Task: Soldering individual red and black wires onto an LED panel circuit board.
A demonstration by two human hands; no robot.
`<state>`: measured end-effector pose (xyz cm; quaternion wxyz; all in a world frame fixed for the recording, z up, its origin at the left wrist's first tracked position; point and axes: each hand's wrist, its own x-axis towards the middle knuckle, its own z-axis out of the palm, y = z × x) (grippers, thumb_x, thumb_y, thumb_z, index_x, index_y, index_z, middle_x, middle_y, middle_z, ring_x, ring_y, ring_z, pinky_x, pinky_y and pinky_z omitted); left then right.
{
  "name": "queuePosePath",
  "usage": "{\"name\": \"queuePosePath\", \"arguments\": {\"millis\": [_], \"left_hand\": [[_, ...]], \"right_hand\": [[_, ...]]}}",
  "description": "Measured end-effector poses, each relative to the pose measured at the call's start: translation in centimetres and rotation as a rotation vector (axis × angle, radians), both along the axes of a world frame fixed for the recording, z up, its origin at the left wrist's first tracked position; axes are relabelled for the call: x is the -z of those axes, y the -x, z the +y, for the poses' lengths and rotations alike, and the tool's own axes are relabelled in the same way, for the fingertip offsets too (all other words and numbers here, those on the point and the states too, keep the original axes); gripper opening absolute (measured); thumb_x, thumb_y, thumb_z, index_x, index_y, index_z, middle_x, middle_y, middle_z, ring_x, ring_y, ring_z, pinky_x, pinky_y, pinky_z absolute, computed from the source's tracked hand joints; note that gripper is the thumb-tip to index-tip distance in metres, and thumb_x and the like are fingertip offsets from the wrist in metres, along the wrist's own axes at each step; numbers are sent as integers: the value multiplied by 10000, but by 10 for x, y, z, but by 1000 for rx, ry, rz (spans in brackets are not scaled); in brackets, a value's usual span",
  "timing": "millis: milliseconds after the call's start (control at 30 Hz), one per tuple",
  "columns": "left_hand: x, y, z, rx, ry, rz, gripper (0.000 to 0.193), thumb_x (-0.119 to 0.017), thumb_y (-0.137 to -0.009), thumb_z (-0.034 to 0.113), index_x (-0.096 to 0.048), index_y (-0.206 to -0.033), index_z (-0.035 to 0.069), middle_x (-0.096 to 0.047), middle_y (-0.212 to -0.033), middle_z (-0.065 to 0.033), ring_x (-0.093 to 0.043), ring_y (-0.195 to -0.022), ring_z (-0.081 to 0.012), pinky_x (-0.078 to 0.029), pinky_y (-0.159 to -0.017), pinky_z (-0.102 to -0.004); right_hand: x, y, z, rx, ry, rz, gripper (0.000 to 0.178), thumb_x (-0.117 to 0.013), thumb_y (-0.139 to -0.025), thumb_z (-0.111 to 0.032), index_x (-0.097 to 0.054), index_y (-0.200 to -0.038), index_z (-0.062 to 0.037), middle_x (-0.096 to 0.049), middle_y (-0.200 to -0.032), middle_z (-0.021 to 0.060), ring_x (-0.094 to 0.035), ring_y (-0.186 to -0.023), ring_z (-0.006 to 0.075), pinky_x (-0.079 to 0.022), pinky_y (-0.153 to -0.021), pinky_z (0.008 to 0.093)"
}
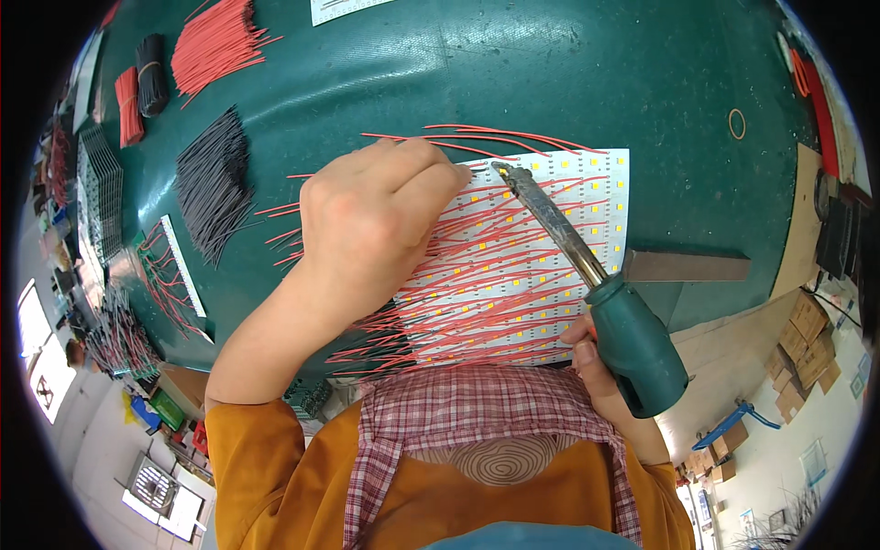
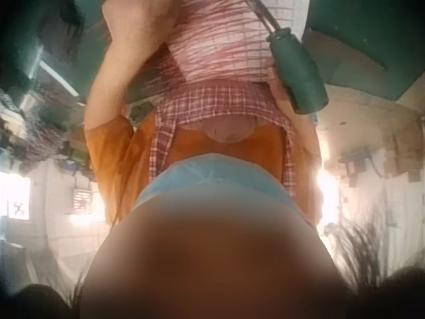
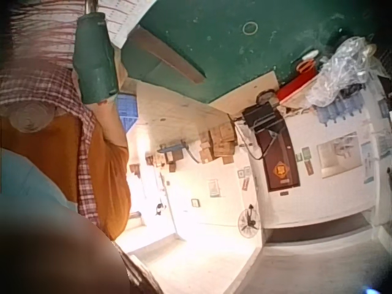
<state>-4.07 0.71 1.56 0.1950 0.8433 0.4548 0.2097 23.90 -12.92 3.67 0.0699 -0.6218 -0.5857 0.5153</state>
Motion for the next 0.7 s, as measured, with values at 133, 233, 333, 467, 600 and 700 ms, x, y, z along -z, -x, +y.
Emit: {"name": "queuePosePath", "arguments": {"millis": [133,233,333,467,600,700], "left_hand": [[0,-4,-3,-7,-61,66,207,-737,-703,-27,-714,-896,44,-680,-834,-53,-647,-690,-221,-511,-589,-324],[0,-4,-3,-6,-77,76,211,-743,-697,-7,-717,-898,53,-677,-834,-44,-637,-675,-209,-498,-570,-326],[-1,-2,-2,-9,-59,70,210,-740,-701,-11,-716,-899,56,-673,-830,-46,-643,-690,-223,-513,-587,-321],[-7,15,8,-68,-48,-27,203,-695,-735,-62,-700,-909,40,-669,-843,-62,-656,-727,-218,-530,-639,-302],[-21,43,14,-466,234,-492,110,-642,-888,-74,-662,-976,-10,-663,-895,-57,-632,-809,-121,-496,-744,-242],[-30,51,8,-447,337,-369,98,-606,-968,-22,-644,-1057,-6,-620,-975,-37,-583,-859,-99,-461,-780,-198]], "right_hand": [[3,2,-4,10,-119,-21,425,-783,-734,-154,-686,-1145,-113,-663,-1039,113,-695,-824,295,-570,-691,394],[10,1,-10,13,-128,-16,436,-790,-730,-165,-682,-1147,-102,-661,-1044,115,-698,-833,301,-570,-689,400],[10,3,-11,12,-169,-33,445,-789,-743,-157,-669,-1165,-81,-669,-1032,116,-703,-846,299,-569,-692,392],[-9,5,4,160,27,177,397,-728,-823,-72,-638,-1209,-41,-690,-983,106,-699,-845,264,-555,-711,342],[-13,4,5,359,71,368,336,-643,-887,-9,-624,-1222,-26,-689,-953,65,-663,-816,218,-533,-746,303],[-11,5,11,144,-77,229,327,-659,-873,-18,-634,-1198,-33,-707,-951,52,-672,-826,223,-541,-753,319]]}}
